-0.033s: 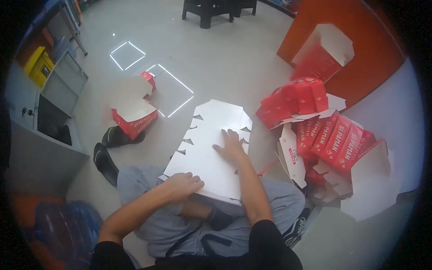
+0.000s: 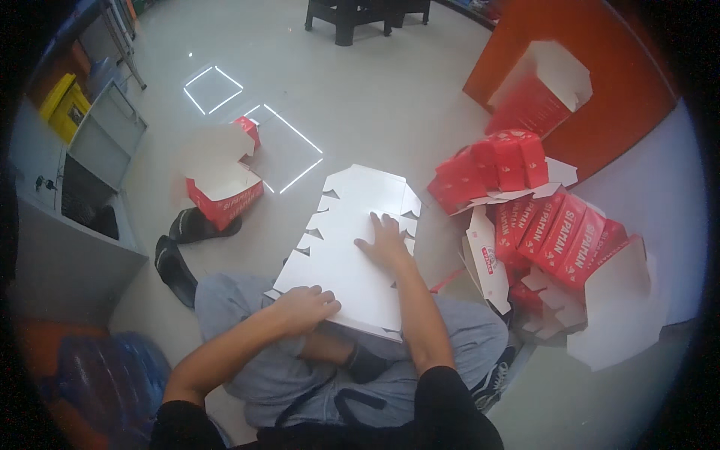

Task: The person sits on the floor and assembles red and white cardboard food boxes. They fold the flat sheets along pre-scored lines, tuck the flaps into slots, and form the box structure. The person handles the boxes one at a time, placing the finished units into a growing stack.

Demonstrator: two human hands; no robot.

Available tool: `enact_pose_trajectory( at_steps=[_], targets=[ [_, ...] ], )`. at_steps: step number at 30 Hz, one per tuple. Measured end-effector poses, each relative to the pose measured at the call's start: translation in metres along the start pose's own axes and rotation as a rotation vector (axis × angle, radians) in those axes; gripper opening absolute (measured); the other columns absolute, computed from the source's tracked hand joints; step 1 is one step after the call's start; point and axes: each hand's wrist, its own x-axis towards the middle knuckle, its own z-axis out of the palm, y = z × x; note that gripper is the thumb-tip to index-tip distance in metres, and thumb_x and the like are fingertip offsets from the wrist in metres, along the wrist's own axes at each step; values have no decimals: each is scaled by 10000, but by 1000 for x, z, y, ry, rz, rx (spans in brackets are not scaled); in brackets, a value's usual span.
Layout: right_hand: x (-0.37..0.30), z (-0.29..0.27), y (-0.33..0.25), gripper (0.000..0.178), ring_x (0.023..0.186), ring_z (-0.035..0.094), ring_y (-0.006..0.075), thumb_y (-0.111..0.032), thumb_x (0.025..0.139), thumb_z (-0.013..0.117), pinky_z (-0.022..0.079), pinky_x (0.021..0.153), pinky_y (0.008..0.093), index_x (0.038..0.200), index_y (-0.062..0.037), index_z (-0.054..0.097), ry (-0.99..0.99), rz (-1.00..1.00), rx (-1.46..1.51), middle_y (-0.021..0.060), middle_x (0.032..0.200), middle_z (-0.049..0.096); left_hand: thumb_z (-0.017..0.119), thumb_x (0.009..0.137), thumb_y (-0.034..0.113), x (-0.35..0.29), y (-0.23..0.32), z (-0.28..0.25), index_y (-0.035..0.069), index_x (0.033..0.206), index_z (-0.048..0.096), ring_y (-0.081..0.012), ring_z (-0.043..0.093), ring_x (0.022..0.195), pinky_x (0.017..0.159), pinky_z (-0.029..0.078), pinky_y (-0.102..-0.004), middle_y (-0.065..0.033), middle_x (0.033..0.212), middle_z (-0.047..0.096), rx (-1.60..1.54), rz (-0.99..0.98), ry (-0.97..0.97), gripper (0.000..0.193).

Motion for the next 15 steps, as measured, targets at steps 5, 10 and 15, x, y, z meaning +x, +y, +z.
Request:
enact_pose_trajectory(
  at_steps=[5, 10, 15],
  targets=[
    [20, -29, -11, 1097, 1397, 391, 379, -620, 669, 810, 244, 1148, 619, 1513, -50, 402, -168, 107, -195, 240, 1476, 439, 666, 825, 168, 4, -8, 16, 188, 1220, 643, -334, 634, 1050, 838, 560, -403, -94, 1200, 621, 27, -5, 9, 396],
    [59, -40, 30, 1111, 1260, 551, 372, -605, 559, 879, 350, 1106, 535, 1393, 29, 510, -364, 115, -19, 245, 1339, 578, 655, 846, 157, 9, -5, 11, 231, 1279, 648, -319, 634, 1005, 806, 568, -421, -78, 1173, 623, 36, 18, -126, 440],
    [78, -76, 42, 1009, 1248, 566, 375, -574, 579, 877, 454, 1035, 410, 1285, 80, 571, -370, 4, 80, 262, 1345, 588, 610, 858, 161, 8, -2, 10, 265, 1353, 601, -329, 617, 1054, 816, 554, -416, -104, 1342, 583, 148, 0, 8, 506]
  ],
)
